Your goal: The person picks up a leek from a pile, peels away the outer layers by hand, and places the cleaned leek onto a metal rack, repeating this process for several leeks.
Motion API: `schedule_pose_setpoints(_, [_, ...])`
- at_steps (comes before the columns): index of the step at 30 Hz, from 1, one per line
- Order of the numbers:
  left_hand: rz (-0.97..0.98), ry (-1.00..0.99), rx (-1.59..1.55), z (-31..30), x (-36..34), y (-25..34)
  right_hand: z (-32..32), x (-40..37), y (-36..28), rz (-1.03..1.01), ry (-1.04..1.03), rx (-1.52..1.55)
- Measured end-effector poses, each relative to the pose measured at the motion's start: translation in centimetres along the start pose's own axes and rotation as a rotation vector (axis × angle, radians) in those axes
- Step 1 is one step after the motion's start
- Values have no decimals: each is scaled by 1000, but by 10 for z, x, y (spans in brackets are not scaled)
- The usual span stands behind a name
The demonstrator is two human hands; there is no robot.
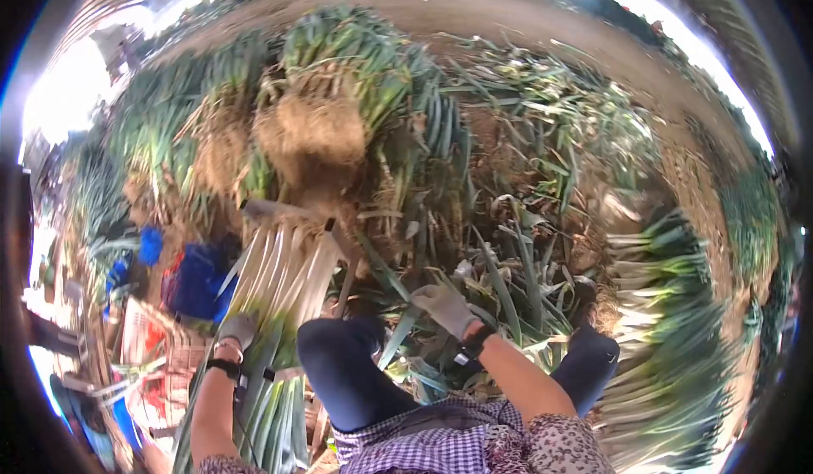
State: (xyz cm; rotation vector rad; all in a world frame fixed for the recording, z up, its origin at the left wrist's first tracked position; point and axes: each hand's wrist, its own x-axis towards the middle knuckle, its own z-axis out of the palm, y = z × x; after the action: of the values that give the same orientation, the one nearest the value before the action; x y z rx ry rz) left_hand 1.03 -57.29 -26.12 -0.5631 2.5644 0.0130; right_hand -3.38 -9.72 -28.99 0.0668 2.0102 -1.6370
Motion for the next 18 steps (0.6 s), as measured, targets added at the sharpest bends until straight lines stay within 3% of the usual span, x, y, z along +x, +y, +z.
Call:
schedule_pose_setpoints(2, [-32, 80, -54, -14, -6, 7, -10, 23, 24, 84, 53, 72])
schedule_pose_setpoints(4, [75, 396, -100, -57, -44, 48, -16, 48, 52, 197, 164, 233])
schedule_pose_setpoints(5, [217, 498, -255, -75, -57, 69, -27, 64, 74, 118, 216, 184])
schedule_pose_setpoints(7, [488, 580, -666, -103, -84, 127, -51, 93, 92, 219, 274, 150])
schedule_pose_setpoints(8, [524, 534, -876, -104, -91, 161, -63, 110, 100, 268, 300, 131])
schedule_pose_setpoints(9, [555, 485, -1084, -104, -97, 196, -73, 130, 110, 195, 360, -117])
schedule_pose_setpoints(10, [579, 419, -1122, -103, -100, 230, -79, 161, 128, 160, 399, -22])
schedule_pose_setpoints(11, [737, 387, -1080, -102, -98, 257, -83, 196, 151, 130, 437, 74])
schedule_pose_setpoints(12, [784, 145, -1273, -101, -98, 283, -86, 220, 166, 102, 475, 167])
schedule_pose_setpoints(14, [906, 109, -1099, -84, -78, 312, -97, 255, 151, 66, 475, 100])
schedule_pose_setpoints(16, [838, -48, -1065, -86, -75, 319, -104, 300, 174, 35, 517, 155])
schedule_pose_setpoints(18, [689, -191, -1116, -90, -66, 317, -116, 296, 140, 163, 396, 400])
